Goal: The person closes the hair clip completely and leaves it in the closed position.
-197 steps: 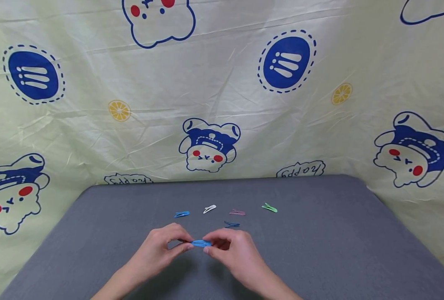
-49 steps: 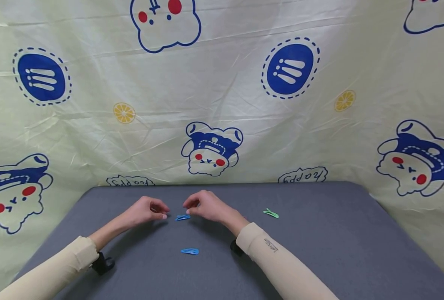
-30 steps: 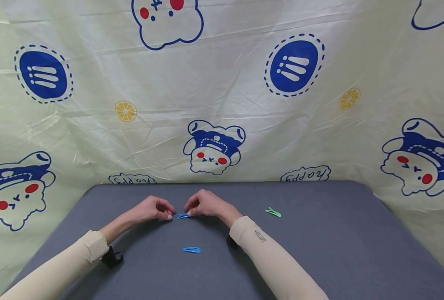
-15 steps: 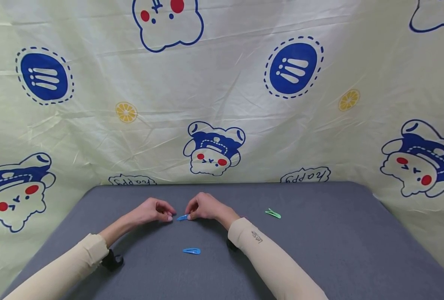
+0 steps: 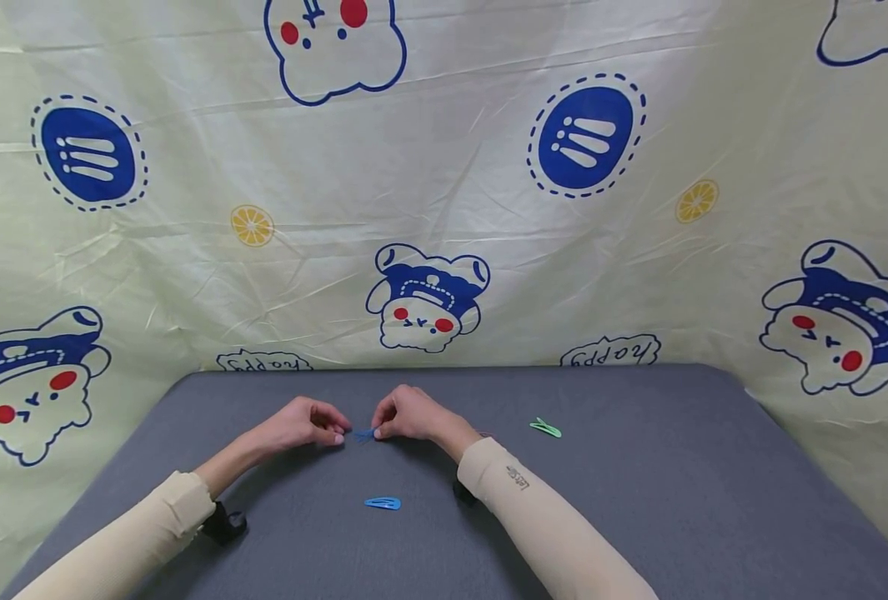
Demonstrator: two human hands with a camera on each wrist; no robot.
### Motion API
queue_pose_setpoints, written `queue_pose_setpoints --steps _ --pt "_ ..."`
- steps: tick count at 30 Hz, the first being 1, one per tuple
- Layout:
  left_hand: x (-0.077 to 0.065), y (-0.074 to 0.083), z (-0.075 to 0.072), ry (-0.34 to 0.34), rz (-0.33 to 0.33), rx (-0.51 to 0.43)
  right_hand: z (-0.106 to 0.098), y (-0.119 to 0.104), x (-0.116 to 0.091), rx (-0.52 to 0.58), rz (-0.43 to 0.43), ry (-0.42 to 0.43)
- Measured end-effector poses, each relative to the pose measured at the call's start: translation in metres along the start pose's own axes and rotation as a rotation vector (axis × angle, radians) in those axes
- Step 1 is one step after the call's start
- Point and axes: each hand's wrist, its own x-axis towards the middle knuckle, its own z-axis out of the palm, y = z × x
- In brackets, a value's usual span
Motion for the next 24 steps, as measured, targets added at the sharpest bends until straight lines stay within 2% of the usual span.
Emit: queue_pose_setpoints --steps 14,19,23,24 --pt "-0.001 0.003 -0.001 0.03 -0.015 0.038 -0.013 -0.006 -0.012 0.028 -0.003 0.068" --pt "0.001 0.004 -0.001 0.062 0.007 0.059 -0.015 -0.009 -0.017 0.044 -0.018 0.108" --pt "0.001 0.009 -0.001 0.08 0.031 0.058 -0.016 -0.01 -0.023 0.048 -0.015 0.15" --pt "-0.001 0.016 -0.001 0.082 0.035 0.052 -0.016 -0.011 -0.025 0.049 -0.009 0.16"
